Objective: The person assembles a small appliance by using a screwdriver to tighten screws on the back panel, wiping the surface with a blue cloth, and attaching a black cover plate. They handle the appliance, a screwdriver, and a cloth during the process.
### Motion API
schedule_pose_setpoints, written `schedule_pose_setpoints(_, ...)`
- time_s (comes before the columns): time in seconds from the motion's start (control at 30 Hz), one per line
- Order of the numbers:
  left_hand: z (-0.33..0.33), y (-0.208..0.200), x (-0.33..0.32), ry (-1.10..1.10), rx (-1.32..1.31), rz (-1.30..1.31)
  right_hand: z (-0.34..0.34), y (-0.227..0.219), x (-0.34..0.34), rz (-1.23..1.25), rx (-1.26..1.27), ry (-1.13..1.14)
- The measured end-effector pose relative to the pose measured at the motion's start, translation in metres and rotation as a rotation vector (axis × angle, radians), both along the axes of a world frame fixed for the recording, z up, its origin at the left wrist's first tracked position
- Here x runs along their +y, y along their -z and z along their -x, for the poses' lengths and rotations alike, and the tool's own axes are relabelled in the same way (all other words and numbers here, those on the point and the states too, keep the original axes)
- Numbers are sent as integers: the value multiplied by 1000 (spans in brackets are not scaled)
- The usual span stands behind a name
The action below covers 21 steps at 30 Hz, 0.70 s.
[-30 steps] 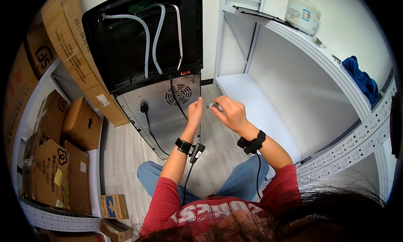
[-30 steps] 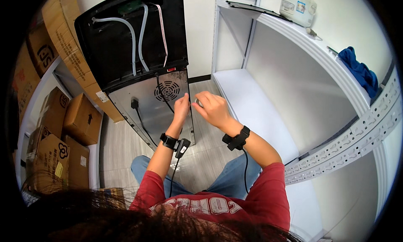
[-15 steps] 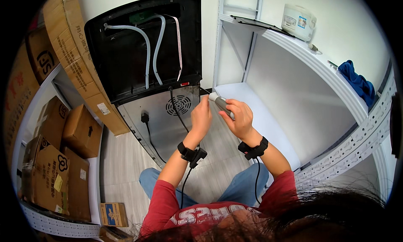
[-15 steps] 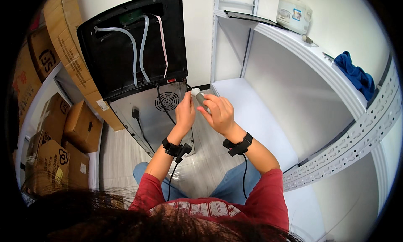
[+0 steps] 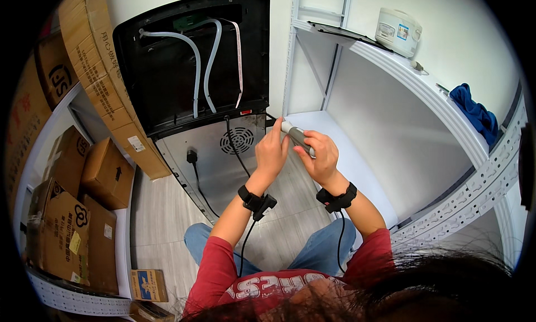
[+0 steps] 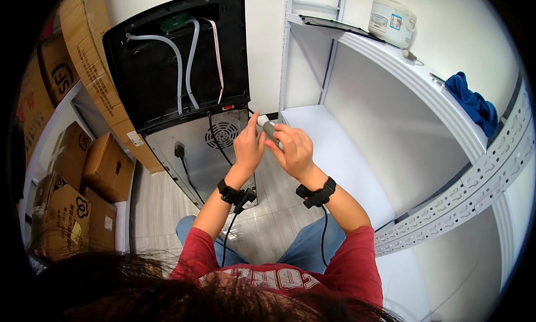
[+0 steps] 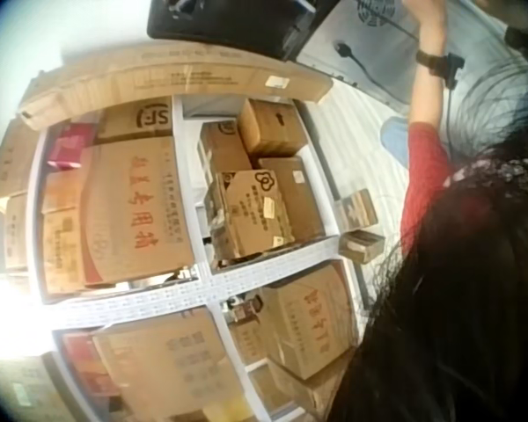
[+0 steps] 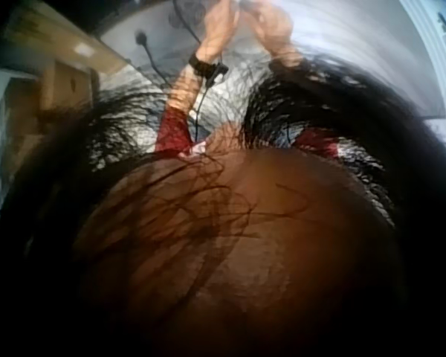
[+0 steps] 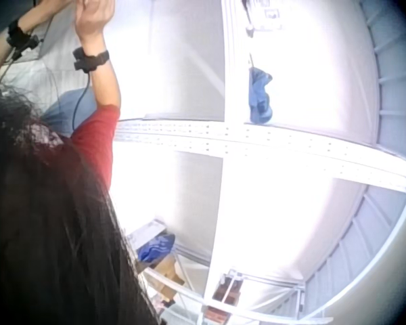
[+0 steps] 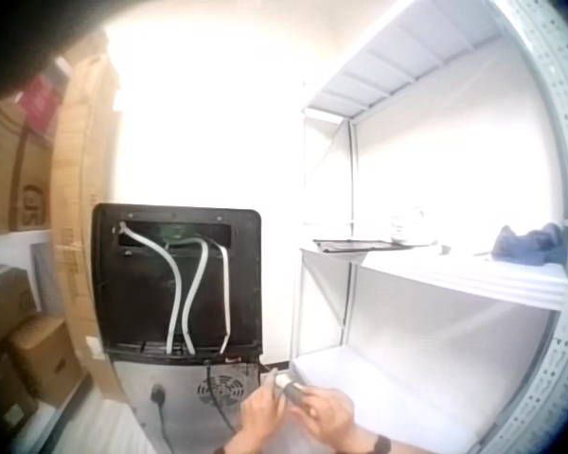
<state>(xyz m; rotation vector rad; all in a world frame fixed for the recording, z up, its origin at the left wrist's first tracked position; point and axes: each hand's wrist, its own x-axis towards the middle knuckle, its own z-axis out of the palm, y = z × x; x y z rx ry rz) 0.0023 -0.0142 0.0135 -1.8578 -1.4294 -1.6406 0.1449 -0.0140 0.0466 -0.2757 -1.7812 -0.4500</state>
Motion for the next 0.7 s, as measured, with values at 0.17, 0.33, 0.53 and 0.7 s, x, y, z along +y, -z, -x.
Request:
schedule_pose_setpoints(0.17,2,0,3,-5,-2,-47,1,0,0,0,-5,0)
schedule_pose_setpoints(0.33,0,0,4,-13,8,1,0,1,0,3,0,-2)
schedule_pose_setpoints(0.53,1,-5,1,-31,36,-73,0,-9,-2,-60,-164,-91)
schedule_pose_setpoints(0.7,2,-7,1,-93,48,-177,-2,-15,-23,216,-217,99)
